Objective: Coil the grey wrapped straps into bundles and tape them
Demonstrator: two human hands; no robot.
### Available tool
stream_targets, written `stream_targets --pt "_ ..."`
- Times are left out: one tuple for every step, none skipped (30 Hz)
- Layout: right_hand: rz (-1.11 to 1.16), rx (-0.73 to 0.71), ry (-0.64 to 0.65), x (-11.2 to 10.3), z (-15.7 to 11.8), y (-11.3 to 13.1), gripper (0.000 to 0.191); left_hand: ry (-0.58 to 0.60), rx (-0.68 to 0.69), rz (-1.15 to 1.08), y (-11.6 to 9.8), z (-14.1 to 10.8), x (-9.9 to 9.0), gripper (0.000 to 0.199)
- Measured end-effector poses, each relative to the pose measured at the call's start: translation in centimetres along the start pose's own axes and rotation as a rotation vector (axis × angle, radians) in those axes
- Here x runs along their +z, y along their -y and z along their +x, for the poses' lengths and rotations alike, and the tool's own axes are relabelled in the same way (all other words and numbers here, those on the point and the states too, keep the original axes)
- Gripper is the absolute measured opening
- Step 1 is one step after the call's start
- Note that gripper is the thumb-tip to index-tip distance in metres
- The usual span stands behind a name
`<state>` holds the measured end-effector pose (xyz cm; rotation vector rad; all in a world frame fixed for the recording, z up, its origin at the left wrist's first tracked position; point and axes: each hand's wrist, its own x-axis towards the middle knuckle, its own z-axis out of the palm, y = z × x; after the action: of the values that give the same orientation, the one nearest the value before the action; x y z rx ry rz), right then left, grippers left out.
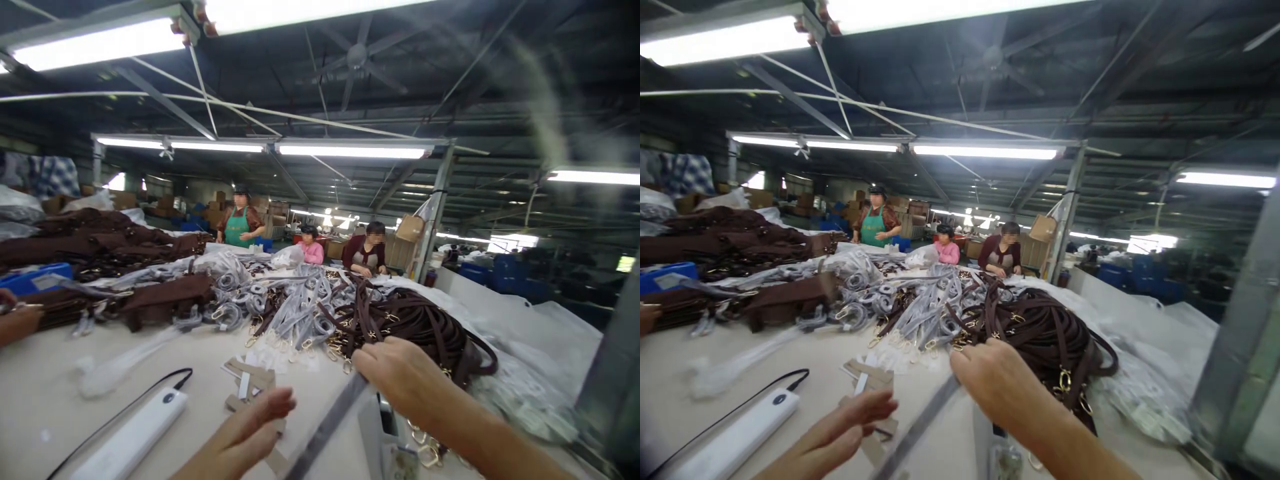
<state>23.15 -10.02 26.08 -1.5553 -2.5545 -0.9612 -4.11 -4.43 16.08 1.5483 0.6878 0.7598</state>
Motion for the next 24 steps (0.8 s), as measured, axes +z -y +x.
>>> stream_targets --pt "0.018 -0.027 -0.004 0.2 0.5 1.1 0.019 0.033 0.006 -0.041 -0.5 1.2 1.1 0.045" --pt "0.038 -0.039 0.0 0.5 0.9 2.0 0.019 0.093 -0.005 -0.116 -0.8 2.4 2.2 0.051" --pt "0.064 -0.041 0.016 0.9 1.2 2.5 0.019 0.203 -0.092 -0.285 -0.9 3.5 3.2 0.055" --pt "0.097 -0.036 0.045 1.3 1.4 2.7 0.018 0.252 -0.15 -0.372 -1.0 4.4 4.1 0.054" --pt "0.137 -0.024 0.079 1.8 1.4 2.6 0.016 0.289 -0.186 -0.428 -0.9 5.1 4.8 0.052" --pt "0.181 -0.007 0.111 2.3 1.2 2.2 0.013 0.307 -0.206 -0.455 -0.7 5.6 5.1 0.05" --pt "0.229 0.016 0.136 2.8 1.0 1.4 0.01 0.301 -0.2 -0.444 -0.5 5.9 5.1 0.048" --pt "0.279 0.043 0.148 3.3 0.6 0.5 0.007 0.288 -0.185 -0.422 -0.3 6.1 4.8 0.046" --pt "0.331 0.074 0.148 3.7 0.3 -0.5 0.006 0.274 -0.171 -0.397 -0.1 6.2 4.3 0.045" --pt "0.382 0.106 0.141 4.1 -0.1 -1.6 0.008 0.261 -0.162 -0.372 0.1 6.2 3.6 0.044" --pt "0.425 0.135 0.132 4.4 -0.5 -2.7 0.011 0.248 -0.16 -0.35 0.2 6.3 2.9 0.043" --pt "0.457 0.155 0.125 4.7 -0.8 -3.6 0.013 0.235 -0.163 -0.333 0.4 6.4 2.2 0.042" --pt "0.473 0.168 0.12 4.9 -1.0 -4.4 0.013 0.227 -0.166 -0.318 0.6 6.5 1.6 0.042" --pt "0.472 0.176 0.118 5.0 -1.1 -5.1 0.014 0.224 -0.169 -0.304 0.8 6.6 1.1 0.042" --pt "0.455 0.18 0.113 5.2 -1.1 -5.6 0.015 0.223 -0.17 -0.29 0.9 6.7 0.7 0.043" --pt "0.426 0.184 0.105 5.4 -1.1 -5.9 0.017 0.225 -0.172 -0.275 1.1 6.8 0.5 0.044" --pt "0.389 0.19 0.095 5.6 -0.9 -6.1 0.018 0.233 -0.182 -0.257 1.1 6.9 0.4 0.045" --pt "0.349 0.199 0.083 5.8 -0.8 -6.2 0.019 0.242 -0.199 -0.238 1.1 7.0 0.3 0.045" --pt "0.307 0.207 0.071 6.0 -0.6 -6.3 0.02 0.249 -0.221 -0.233 1.0 7.1 0.3 0.046" --pt "0.267 0.212 0.06 6.3 -0.4 -6.3 0.019 0.255 -0.242 -0.242 0.7 7.2 0.4 0.045" --pt "0.231 0.211 0.051 6.5 -0.2 -6.3 0.019 0.266 -0.258 -0.262 0.4 7.4 0.6 0.045" --pt "0.202 0.204 0.043 6.7 0.0 -6.2 0.019 0.284 -0.269 -0.286 -0.1 7.7 0.9 0.047" --pt "0.181 0.193 0.037 6.8 0.2 -6.0 0.019 0.306 -0.268 -0.309 -0.6 8.0 1.4 0.05" --pt "0.163 0.175 0.03 6.8 0.4 -5.8 0.019 0.33 -0.254 -0.323 -1.2 8.4 1.9 0.055"
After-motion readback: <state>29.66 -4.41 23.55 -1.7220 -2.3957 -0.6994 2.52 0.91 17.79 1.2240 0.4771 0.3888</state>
